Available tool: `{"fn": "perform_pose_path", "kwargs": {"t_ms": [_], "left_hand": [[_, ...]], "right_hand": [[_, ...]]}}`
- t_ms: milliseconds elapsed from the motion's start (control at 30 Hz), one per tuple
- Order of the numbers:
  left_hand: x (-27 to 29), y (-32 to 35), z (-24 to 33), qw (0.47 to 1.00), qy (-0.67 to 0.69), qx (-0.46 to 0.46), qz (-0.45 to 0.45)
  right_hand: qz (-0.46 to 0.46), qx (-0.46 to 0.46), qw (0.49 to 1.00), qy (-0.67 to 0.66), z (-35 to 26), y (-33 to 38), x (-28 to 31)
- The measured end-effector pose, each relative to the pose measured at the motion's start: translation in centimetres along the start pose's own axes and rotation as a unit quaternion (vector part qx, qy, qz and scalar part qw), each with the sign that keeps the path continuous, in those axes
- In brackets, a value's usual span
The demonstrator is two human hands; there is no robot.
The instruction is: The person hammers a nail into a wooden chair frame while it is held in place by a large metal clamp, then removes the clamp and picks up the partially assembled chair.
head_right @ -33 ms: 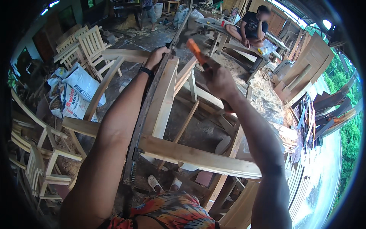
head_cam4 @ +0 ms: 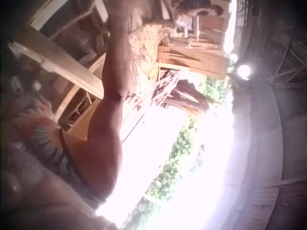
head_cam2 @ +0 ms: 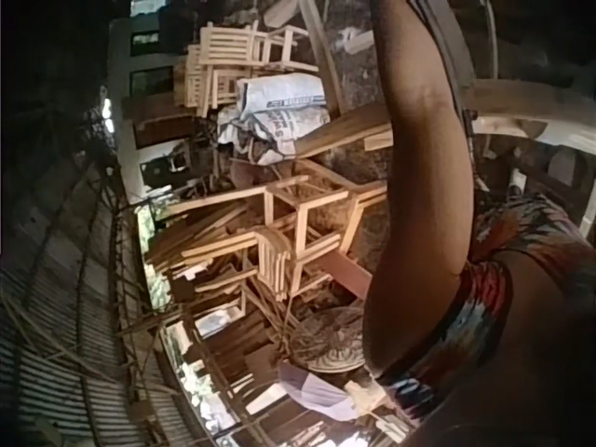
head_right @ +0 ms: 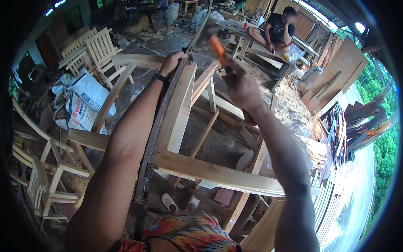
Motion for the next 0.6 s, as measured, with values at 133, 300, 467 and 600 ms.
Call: {"fn": "perform_pose_path", "kwargs": {"t_ms": [133, 300, 467, 600], "left_hand": [[-4.4, 0.8, 0.9, 0.992, 0.095, 0.077, -0.037], [-0.4, 0.0, 1.0, 0.997, -0.061, -0.041, 0.0], [-3.0, 0.5, 0.7, 0.998, 0.028, 0.052, -0.027], [-1.4, 0.3, 1.0, 0.999, 0.008, 0.033, -0.017]], "right_hand": [[0.126, -0.071, 0.989, -0.015, -0.1, 1.7, 0.3], [-0.121, -0.15, 0.981, 0.023, 1.4, -0.2, 0.2], [0.098, -0.096, 0.99, -0.014, -1.2, 0.4, 1.8], [-0.1, -0.082, 0.99, 0.064, 1.7, 1.5, -2.1]]}}
Point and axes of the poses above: each hand's wrist, its own y-axis away from the middle knuckle, its own x-axis out of the back of the hand, z = x × y, the point moved 4 cm from there along -y, towards the middle knuckle, and after that the axes turned 13 degrees about -y, right-handed, at the moved point
